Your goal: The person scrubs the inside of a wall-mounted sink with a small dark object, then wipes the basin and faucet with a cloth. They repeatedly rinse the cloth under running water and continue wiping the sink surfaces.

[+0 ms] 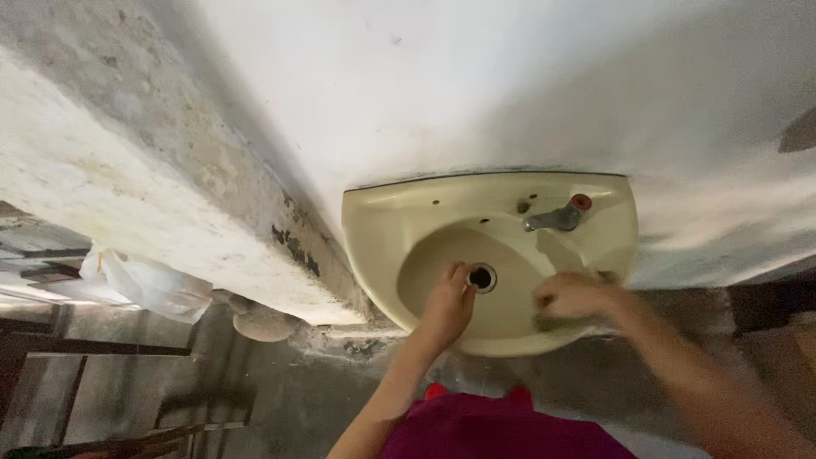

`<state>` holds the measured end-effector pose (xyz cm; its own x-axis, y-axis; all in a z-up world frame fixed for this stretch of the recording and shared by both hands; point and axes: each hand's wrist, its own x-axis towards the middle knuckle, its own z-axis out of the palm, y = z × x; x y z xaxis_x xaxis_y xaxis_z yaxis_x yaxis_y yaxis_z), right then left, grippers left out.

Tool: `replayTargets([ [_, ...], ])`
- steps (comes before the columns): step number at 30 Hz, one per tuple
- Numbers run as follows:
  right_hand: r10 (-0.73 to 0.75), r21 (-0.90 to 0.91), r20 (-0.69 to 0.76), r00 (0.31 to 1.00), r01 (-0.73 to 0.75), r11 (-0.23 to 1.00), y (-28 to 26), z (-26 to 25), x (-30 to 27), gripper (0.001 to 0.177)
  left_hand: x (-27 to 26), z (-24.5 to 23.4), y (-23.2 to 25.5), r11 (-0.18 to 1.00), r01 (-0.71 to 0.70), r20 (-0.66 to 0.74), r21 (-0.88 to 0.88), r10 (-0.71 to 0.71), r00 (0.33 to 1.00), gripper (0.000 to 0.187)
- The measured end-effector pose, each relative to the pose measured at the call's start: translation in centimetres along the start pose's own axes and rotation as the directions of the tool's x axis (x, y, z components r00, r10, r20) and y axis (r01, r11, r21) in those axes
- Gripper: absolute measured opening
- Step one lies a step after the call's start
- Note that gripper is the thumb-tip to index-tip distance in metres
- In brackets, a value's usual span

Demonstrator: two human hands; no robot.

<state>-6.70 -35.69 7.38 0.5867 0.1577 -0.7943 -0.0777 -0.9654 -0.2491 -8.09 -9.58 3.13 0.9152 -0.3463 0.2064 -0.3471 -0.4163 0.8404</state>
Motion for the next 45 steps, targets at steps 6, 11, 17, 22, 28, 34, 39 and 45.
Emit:
replayTargets([
  [6,0.33,0.521,-0.597,0.732,0.041,0.853,8.1,-5.6,-3.6,0.045,2.2,2.4,2.1,0.994,0.017,0.047,-0.104,-0.012,0.999,0.031],
  [11,0.001,0.042,-0.894,0.448,0.082,0.996,8.0,-3.5,3.1,0.076,4.1,4.4,4.3,0.996,-0.093,0.097,-0.01,0.093,0.991,0.035],
  [17,0.085,0.157,-0.664,0.743,0.028,0.987,8.8,2.3,1.5,0.034,4.9,6.9,6.1,0.997,-0.076,0.138,0.001,0.075,0.988,0.038],
  [22,0.141,0.361,-0.815,0.562,0.303,0.882,13.0,0.1,2.2,0.033,4.9,8.2,6.1,0.999,-0.03,0.17,0.017,0.027,0.985,0.04],
  [28,-0.073,0.03,-0.912,0.404,0.244,0.969,14.6,-3.8,9.2,0.039,5.9,10.9,6.8,0.996,-0.091,0.135,0.001,0.09,0.987,0.039],
  [34,-0.048,0.144,-0.703,0.709,0.209,0.967,14.7,-1.7,5.1,0.036,6.6,12.2,7.2,0.999,-0.045,0.161,0.001,0.044,0.986,0.039],
  [39,0.011,0.195,-0.91,0.413,0.406,0.893,15.1,-4.7,5.4,0.044,6.8,12.6,7.1,0.998,-0.058,0.111,0.004,0.057,0.992,0.04],
  [45,-0.22,-0.162,-0.813,0.539,0.154,0.975,14.1,-4.6,7.2,0.049,7.2,12.6,7.6,1.0,-0.013,0.093,-0.002,0.013,0.996,0.04],
])
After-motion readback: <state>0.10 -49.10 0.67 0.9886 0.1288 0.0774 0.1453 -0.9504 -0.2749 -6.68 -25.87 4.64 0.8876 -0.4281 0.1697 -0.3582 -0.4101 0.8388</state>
